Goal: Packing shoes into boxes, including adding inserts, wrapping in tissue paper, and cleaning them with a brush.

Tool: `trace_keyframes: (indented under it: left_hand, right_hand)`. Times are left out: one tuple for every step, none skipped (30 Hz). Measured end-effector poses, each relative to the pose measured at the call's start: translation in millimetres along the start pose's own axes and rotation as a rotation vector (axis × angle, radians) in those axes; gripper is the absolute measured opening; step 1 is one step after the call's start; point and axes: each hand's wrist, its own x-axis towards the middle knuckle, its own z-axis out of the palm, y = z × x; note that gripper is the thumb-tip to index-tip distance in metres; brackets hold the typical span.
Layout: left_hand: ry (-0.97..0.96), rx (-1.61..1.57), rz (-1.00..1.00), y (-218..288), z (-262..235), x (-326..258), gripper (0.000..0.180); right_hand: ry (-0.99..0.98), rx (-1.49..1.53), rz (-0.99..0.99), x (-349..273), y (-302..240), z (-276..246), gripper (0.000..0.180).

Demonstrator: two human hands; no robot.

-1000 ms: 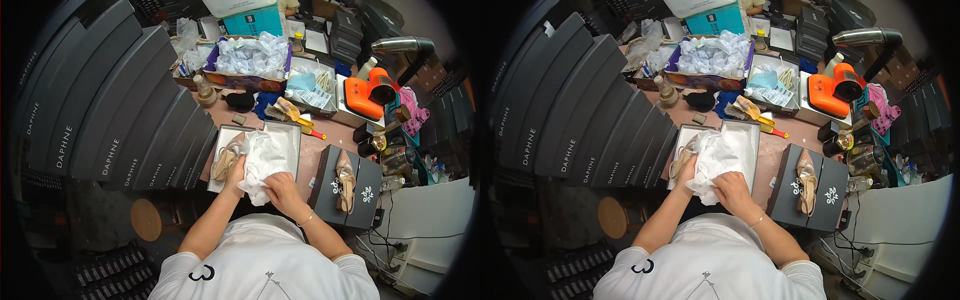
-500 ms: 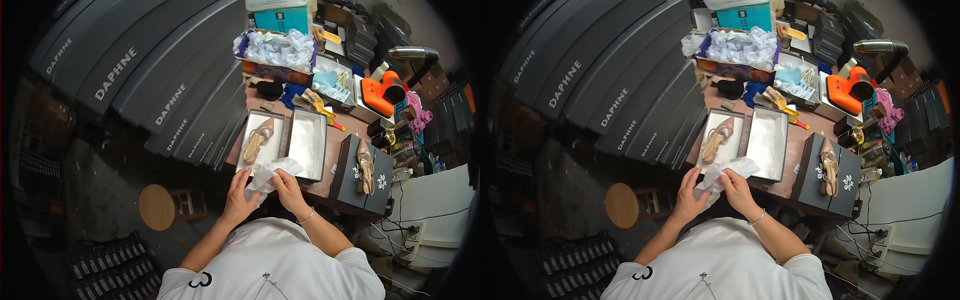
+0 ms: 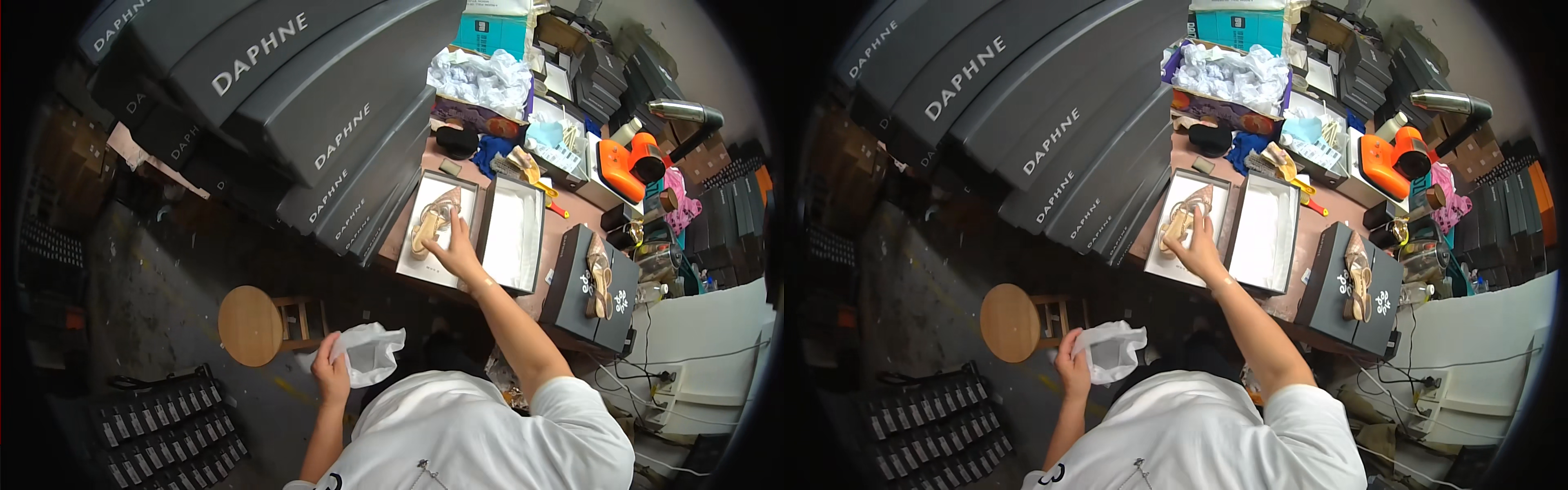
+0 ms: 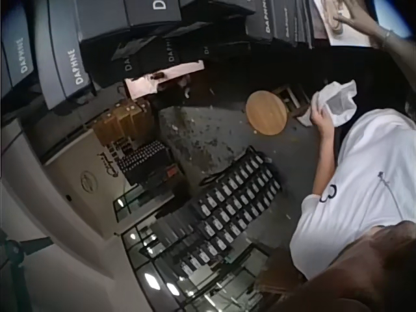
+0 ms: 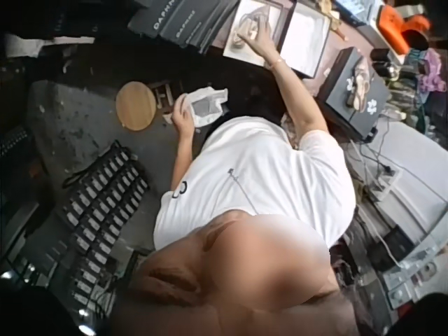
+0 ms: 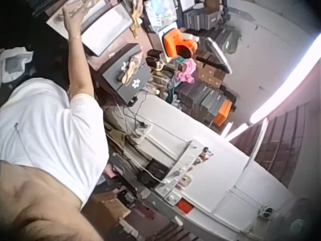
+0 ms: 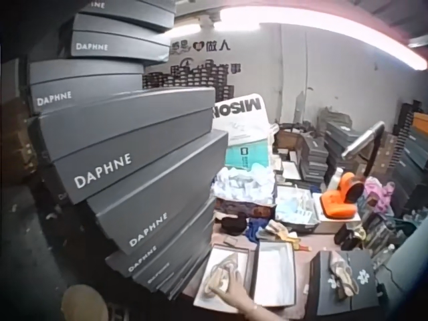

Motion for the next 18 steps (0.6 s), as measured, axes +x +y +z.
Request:
trace_keyframes:
  left_hand:
    - [-0.064,0.039,-0.001,16.8,11.1,1.8,0.034]
    - [-0.061,0.0,-0.04,20.9,21.9,0.9,0.034]
    - [-0.066,-0.04,-0.079,24.8,32.0,-1.0,0.033]
    - [-0.046,-0.039,-0.093,29.4,38.5,-3.9,0.032]
    - [-0.02,-0.053,-0.091,28.7,46.0,-6.3,0.032]
    - [-0.029,-0.04,-0.095,32.4,50.0,-1.4,0.028]
    - [-0.033,-0.029,-0.114,35.0,53.8,0.0,0.024]
    - [-0.036,0.01,-0.096,38.0,56.7,3.1,0.021]
    - [-0.04,0.049,-0.079,40.6,59.8,7.6,0.019]
    - [-0.03,0.134,-0.006,42.2,64.4,14.2,0.018]
    - [-0.065,0.149,0.032,48.9,71.6,23.4,0.018]
    - [-0.101,0.165,0.07,56.8,79.6,34.0,0.017]
    - [-0.133,0.181,0.107,65.3,88.4,45.5,0.017]
    - [-0.135,0.199,0.15,76.1,100.2,57.6,0.017]
    - [-0.141,0.229,0.191,89.3,110.1,69.5,0.017]
    - [-0.164,0.214,0.242,106.5,121.6,82.1,0.017]
    - [-0.143,0.22,0.265,111.5,121.7,90.1,0.017]
    - [-0.135,0.233,0.281,112.8,126.6,98.8,0.017]
  right_hand:
    - [0.103,0.023,0.044,27.2,29.0,24.6,0.104]
    - [0.047,-0.055,0.165,39.3,20.6,37.6,0.104]
    - [-0.007,-0.132,0.291,47.3,12.4,46.6,0.106]
    - [-0.047,-0.199,0.281,46.9,8.4,56.4,0.104]
    - [-0.085,-0.267,0.274,42.2,7.7,65.2,0.103]
    - [-0.122,-0.335,0.269,40.6,9.0,69.3,0.103]
    - [-0.155,-0.356,0.269,38.8,15.7,68.5,0.102]
    - [-0.189,-0.38,0.262,37.3,24.2,62.6,0.102]
    - [-0.223,-0.404,0.255,33.6,34.0,56.4,0.101]
    - [-0.161,-0.226,0.303,24.7,41.5,51.1,0.094]
    - [-0.186,-0.247,0.28,23.5,45.6,46.9,0.091]
    - [-0.212,-0.268,0.259,23.5,49.8,43.6,0.088]
    - [-0.238,-0.29,0.233,25.5,54.7,41.3,0.085]
    - [-0.114,-0.274,0.204,26.4,63.8,41.1,0.077]
    - [-0.034,-0.163,0.137,31.3,83.0,37.1,0.071]
    - [0.153,0.074,-0.048,41.6,127.5,39.5,0.079]
    - [0.004,0.353,0.093,38.2,91.9,3.6,0.075]
    - [-0.095,0.692,0.248,28.4,52.4,-45.4,0.073]
